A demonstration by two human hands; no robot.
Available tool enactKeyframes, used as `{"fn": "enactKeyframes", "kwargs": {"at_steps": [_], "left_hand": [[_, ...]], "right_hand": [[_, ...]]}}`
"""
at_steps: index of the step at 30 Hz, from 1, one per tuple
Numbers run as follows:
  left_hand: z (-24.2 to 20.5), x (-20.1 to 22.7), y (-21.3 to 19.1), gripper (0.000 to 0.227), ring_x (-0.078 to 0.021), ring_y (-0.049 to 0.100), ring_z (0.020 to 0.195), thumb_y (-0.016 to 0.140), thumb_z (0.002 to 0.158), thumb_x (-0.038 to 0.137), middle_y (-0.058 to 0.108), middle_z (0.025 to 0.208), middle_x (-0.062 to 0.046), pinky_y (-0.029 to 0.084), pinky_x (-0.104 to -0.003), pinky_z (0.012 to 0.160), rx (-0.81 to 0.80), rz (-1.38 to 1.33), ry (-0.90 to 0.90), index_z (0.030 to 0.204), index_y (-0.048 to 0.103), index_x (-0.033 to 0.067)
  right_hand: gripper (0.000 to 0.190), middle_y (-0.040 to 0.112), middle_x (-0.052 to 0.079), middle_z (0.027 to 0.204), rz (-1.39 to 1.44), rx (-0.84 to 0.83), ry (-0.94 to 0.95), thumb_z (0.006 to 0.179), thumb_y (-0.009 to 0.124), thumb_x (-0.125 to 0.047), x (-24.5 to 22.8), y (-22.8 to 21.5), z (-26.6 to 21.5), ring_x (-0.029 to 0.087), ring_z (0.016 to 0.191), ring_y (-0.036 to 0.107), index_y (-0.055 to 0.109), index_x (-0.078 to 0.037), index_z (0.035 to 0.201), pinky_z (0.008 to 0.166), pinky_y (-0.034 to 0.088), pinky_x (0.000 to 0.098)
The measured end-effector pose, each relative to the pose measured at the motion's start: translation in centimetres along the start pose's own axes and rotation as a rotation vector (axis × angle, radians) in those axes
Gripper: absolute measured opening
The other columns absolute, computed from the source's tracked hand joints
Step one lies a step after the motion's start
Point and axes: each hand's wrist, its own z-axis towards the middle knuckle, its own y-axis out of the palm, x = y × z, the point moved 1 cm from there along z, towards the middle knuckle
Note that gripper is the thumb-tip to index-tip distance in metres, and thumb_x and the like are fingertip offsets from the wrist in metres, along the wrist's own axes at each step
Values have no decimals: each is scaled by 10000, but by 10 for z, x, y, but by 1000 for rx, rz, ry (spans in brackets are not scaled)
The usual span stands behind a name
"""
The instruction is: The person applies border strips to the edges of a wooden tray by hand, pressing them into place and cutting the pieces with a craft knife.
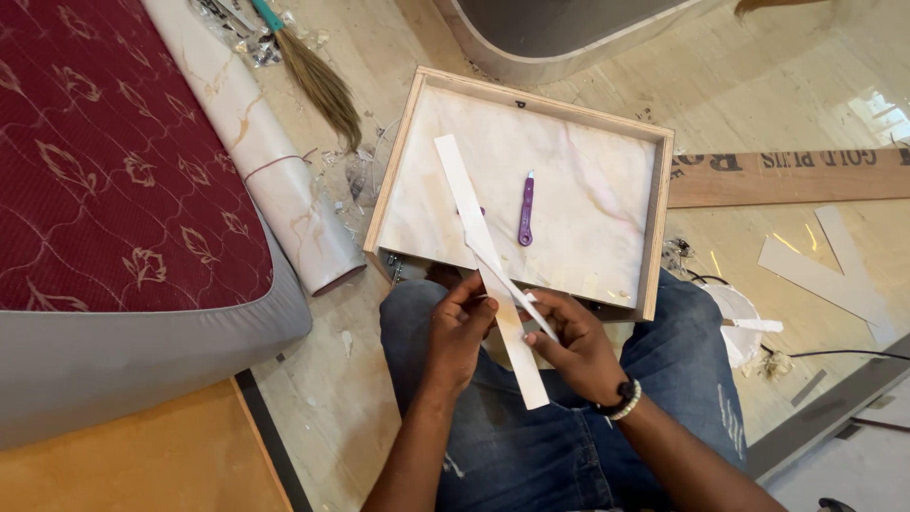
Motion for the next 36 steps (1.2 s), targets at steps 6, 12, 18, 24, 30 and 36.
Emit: {"fn": "enactKeyframes", "kwargs": {"at_steps": [6,12,18,24,30,36], "left_hand": [[-2,9,5,438,-98,685,929,693,935,102,715,1104,-56,572,-241,814,23,-25,-21,1355,615,3],[-9,4,19,399,-72,669,889,706,942,122,731,1039,-39,559,-230,802,-76,142,-7,1313,630,-4],[-9,16,18,372,-56,624,750,689,954,125,711,890,-10,530,-225,660,-67,294,8,1301,649,-2],[-11,25,20,360,-62,646,781,706,935,88,711,911,-18,555,-232,677,-109,337,37,1276,656,-14],[-11,21,15,382,-74,649,870,723,944,81,705,1000,-38,568,-246,759,-157,304,91,1303,639,-23],[-12,25,15,509,-103,655,993,715,952,139,701,1118,-71,559,-272,864,-226,189,-16,1412,566,-23]], "right_hand": [[531,685,81,1133,51,20,-94,925,683,58,6,13,1,116,1045,658,529,-20,1427,863,568,268],[520,704,81,1109,135,88,-51,932,652,46,1,11,8,125,1000,668,515,-31,1428,834,560,272],[512,677,51,1093,-3,93,-78,952,656,-50,-6,-5,15,108,976,641,512,-47,1443,821,549,264],[398,691,40,1033,-327,70,-63,990,652,-159,-41,-46,46,120,926,641,637,-66,1377,791,548,277],[372,732,32,1074,-585,-35,17,953,658,-206,-67,-54,42,128,948,705,684,-104,1309,820,582,299],[413,706,40,1088,-439,-90,-90,951,693,-182,-44,-40,23,115,927,646,651,-85,1350,792,534,270]]}}
